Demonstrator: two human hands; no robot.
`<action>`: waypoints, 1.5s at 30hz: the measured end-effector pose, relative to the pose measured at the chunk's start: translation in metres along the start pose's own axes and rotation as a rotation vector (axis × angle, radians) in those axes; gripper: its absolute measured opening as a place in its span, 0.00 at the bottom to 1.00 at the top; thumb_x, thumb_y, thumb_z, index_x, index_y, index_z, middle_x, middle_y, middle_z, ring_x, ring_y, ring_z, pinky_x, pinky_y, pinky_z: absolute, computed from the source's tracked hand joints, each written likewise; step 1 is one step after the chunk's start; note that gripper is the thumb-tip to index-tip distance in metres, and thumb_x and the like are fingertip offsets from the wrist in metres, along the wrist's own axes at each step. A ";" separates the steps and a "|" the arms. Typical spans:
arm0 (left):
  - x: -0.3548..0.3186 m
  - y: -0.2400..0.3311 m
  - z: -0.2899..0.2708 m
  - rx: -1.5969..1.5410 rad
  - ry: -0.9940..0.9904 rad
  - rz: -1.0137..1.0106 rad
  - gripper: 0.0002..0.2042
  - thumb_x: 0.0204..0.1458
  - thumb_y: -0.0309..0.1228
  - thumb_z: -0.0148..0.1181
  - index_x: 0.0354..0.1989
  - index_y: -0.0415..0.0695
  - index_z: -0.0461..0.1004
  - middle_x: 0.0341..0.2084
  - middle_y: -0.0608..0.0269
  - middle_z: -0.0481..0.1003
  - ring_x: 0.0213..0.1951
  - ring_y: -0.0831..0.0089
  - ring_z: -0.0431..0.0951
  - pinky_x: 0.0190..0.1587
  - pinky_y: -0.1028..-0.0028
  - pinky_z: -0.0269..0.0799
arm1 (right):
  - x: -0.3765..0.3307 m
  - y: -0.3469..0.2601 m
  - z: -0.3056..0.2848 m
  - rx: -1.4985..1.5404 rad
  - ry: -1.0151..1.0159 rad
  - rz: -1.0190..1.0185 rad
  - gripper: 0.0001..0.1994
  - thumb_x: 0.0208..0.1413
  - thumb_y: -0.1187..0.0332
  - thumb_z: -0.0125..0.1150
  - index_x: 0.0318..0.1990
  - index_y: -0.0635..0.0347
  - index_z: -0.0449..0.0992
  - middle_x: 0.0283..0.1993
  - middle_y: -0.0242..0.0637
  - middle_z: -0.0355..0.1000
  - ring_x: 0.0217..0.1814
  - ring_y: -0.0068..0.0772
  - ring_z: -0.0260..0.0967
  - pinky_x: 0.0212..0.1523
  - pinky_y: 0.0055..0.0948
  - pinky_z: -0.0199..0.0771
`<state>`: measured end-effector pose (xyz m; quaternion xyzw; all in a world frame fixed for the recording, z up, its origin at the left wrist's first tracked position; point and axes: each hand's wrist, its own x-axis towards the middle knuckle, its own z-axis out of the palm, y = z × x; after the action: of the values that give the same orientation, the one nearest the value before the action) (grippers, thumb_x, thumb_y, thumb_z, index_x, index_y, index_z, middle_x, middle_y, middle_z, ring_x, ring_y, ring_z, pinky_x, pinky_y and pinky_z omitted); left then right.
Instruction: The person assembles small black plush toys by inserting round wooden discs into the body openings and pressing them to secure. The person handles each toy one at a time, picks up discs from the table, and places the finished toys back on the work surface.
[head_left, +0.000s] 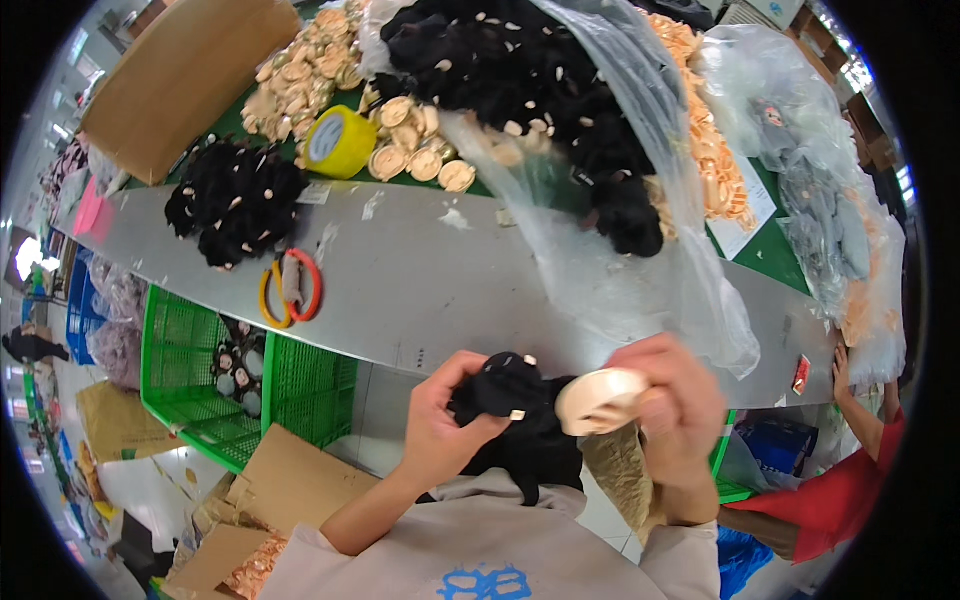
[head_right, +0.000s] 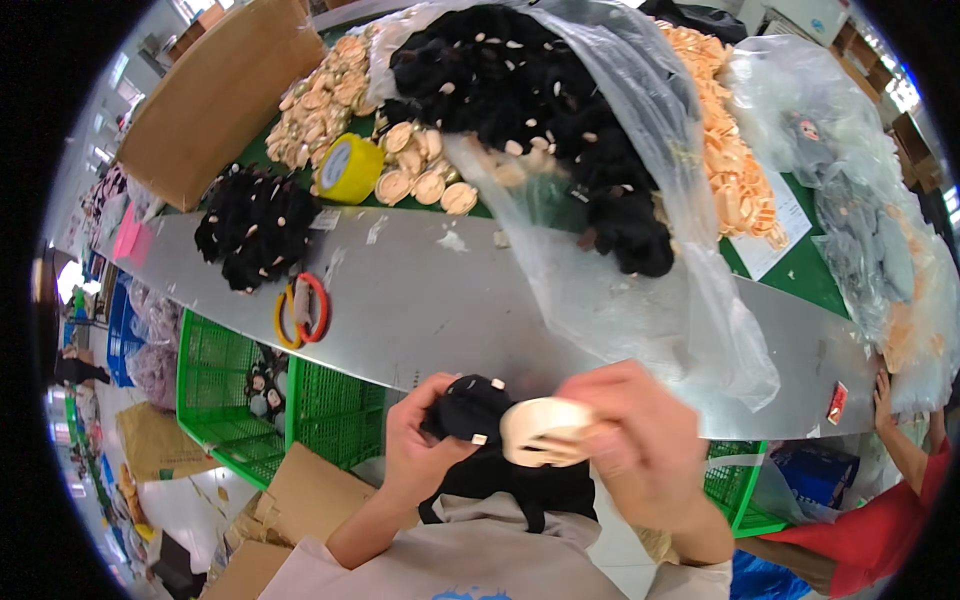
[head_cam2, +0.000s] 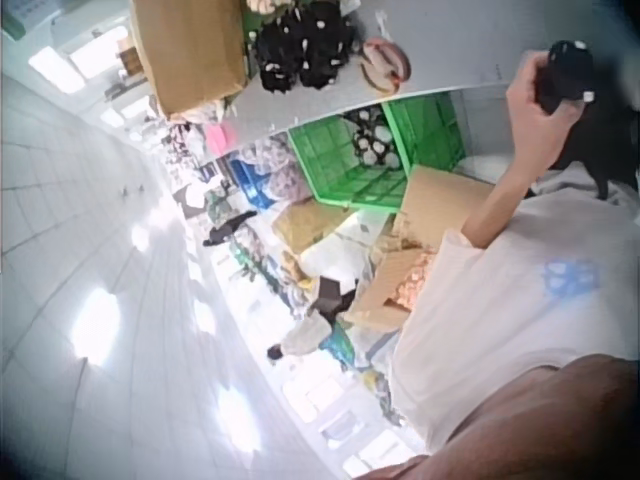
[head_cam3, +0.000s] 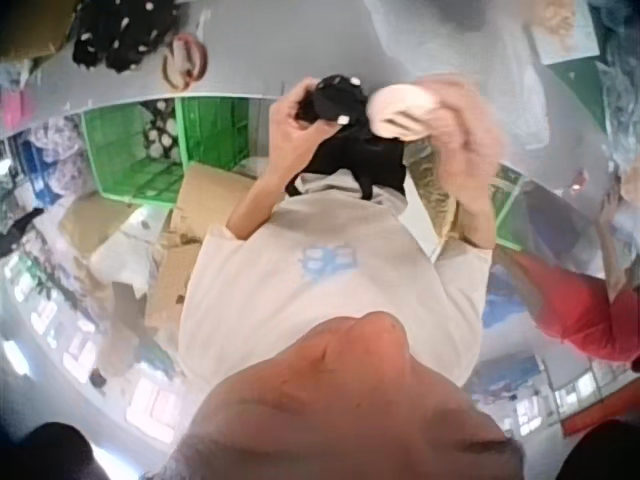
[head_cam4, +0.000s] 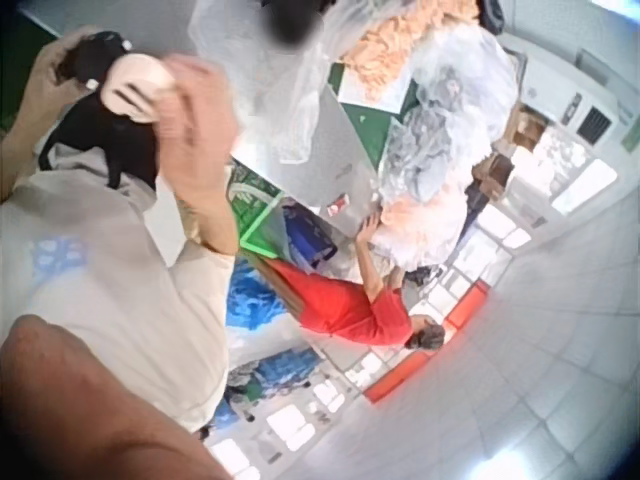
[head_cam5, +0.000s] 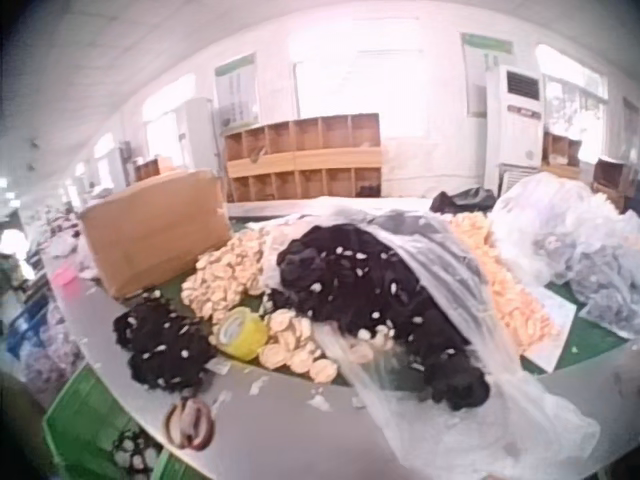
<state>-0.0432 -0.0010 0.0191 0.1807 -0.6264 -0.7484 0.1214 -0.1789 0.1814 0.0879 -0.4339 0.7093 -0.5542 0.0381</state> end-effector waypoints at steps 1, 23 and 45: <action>-0.001 0.000 -0.002 0.008 -0.023 0.042 0.15 0.45 0.20 0.64 0.44 0.39 0.75 0.38 0.68 0.77 0.41 0.81 0.73 0.47 0.79 0.70 | 0.000 -0.004 0.017 0.018 -0.020 0.037 0.15 0.66 0.62 0.54 0.42 0.69 0.77 0.38 0.47 0.76 0.36 0.37 0.73 0.37 0.29 0.74; -0.013 -0.001 -0.027 0.109 -0.055 0.116 0.17 0.42 0.24 0.69 0.43 0.39 0.76 0.39 0.63 0.76 0.40 0.72 0.76 0.45 0.75 0.71 | -0.009 0.004 0.097 0.052 0.066 0.274 0.09 0.63 0.65 0.58 0.42 0.62 0.75 0.35 0.39 0.76 0.32 0.38 0.72 0.34 0.30 0.72; -0.018 -0.026 -0.020 0.287 0.310 0.252 0.26 0.40 0.19 0.69 0.50 0.40 0.66 0.35 0.62 0.75 0.33 0.78 0.75 0.34 0.79 0.72 | 0.005 0.031 0.136 0.435 0.140 0.210 0.22 0.69 0.66 0.46 0.19 0.65 0.65 0.17 0.31 0.60 0.18 0.22 0.53 0.19 0.29 0.51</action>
<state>-0.0179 -0.0067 -0.0068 0.2292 -0.7180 -0.5938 0.2817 -0.1268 0.0762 0.0127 -0.2998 0.6155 -0.7156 0.1387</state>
